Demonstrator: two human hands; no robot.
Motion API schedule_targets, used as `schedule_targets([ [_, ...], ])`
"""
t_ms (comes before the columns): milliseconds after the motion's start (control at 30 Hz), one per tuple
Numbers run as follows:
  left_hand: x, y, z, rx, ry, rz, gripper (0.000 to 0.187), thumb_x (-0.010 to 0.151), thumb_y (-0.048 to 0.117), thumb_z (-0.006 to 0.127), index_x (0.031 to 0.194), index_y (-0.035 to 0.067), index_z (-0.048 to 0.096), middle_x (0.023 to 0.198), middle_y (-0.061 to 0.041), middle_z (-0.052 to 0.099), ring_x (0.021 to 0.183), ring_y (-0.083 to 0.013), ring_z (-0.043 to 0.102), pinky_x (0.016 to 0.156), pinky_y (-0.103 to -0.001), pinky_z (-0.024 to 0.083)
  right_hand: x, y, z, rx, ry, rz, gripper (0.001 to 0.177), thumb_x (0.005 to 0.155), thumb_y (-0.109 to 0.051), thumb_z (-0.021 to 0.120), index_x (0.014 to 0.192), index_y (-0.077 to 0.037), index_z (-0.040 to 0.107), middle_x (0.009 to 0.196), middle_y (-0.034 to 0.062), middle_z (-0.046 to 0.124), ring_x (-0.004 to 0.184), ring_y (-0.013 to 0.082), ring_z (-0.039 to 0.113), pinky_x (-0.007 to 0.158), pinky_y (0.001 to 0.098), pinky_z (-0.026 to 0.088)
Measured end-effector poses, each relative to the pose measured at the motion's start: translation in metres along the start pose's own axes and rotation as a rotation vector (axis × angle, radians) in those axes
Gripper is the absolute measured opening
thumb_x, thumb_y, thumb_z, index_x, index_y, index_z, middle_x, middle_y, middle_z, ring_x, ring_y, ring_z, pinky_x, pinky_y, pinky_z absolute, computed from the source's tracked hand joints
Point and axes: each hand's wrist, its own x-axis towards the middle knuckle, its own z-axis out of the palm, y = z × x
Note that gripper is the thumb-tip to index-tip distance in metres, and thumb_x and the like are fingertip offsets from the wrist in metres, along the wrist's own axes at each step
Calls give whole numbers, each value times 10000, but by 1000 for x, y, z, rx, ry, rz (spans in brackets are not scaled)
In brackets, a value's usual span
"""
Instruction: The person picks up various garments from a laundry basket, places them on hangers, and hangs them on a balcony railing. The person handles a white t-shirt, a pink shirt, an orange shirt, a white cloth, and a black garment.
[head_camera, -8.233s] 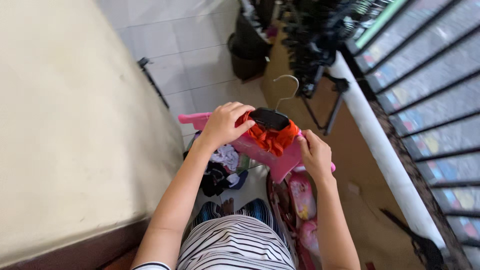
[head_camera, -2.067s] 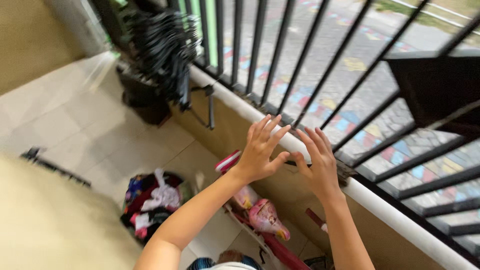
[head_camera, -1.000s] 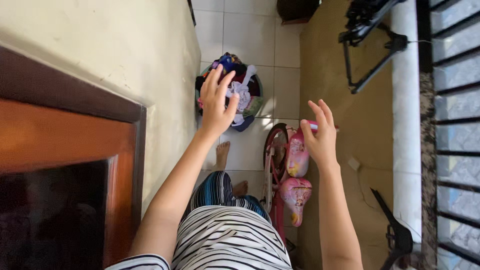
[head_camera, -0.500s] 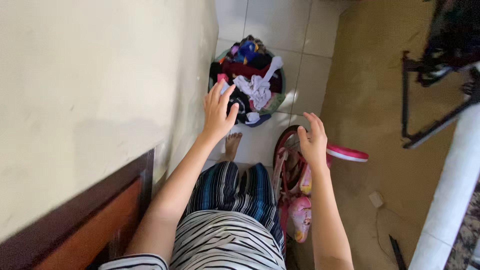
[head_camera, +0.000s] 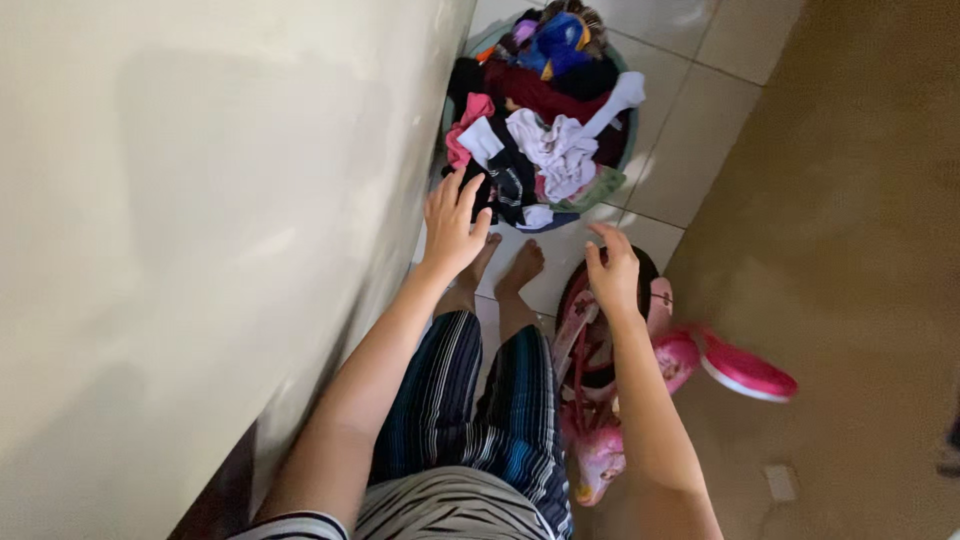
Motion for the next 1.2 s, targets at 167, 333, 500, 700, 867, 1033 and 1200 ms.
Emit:
schedule_targets([
  [167,5,-31,45,-10,-39,-67,595,903,213,706,1459,100,527,1532,-199,452,1398,-404,428,1136,-559,331,38,55,63,8,-61,-21,333,909,-43,676,1242,-56,668,1255,172,673,1184,396,630,1003,450,510],
  [333,12,-58,81,-21,-51,-89,588,899,203,710,1451,105,531,1528,-195,461,1399,-398,445,1133,-548,347,72,92,118,9,-98,-55,351,915,-64,710,1264,-61,670,1285,177,650,1187,407,622,1009,463,504],
  [500,18,-82,115,0,-60,-69,570,911,202,711,1443,94,538,1524,-208,462,1396,-407,448,1135,-553,345,112,107,162,13,-189,94,505,877,-110,727,1360,-93,580,1395,167,573,1101,383,663,883,436,573],
  [700,19,-93,135,-37,-79,-58,560,923,191,708,1447,79,545,1511,-210,472,1387,-409,458,1136,-546,357,153,136,212,-75,-168,-88,701,735,-70,812,1379,-86,536,1349,220,574,1031,460,635,795,520,530],
  [867,21,-90,127,-30,-66,-31,550,930,175,709,1448,78,549,1525,-212,466,1385,-405,460,1137,-541,359,165,164,230,-138,-165,-22,397,860,-83,751,1246,-110,662,1076,180,673,972,432,670,816,518,539],
  [1033,25,-73,111,-53,-77,-44,593,879,160,717,1437,65,538,1528,-219,458,1393,-415,450,1135,-542,358,162,160,194,15,-61,16,234,916,-149,740,1121,-52,683,1054,179,703,950,378,700,814,460,554],
  [1200,28,-38,85,-55,-70,-24,600,876,167,734,1440,83,547,1533,-206,463,1383,-412,451,1155,-539,349,151,129,129,281,-80,79,299,982,-154,658,1269,-70,668,1138,125,699,970,230,693,881,362,545],
])
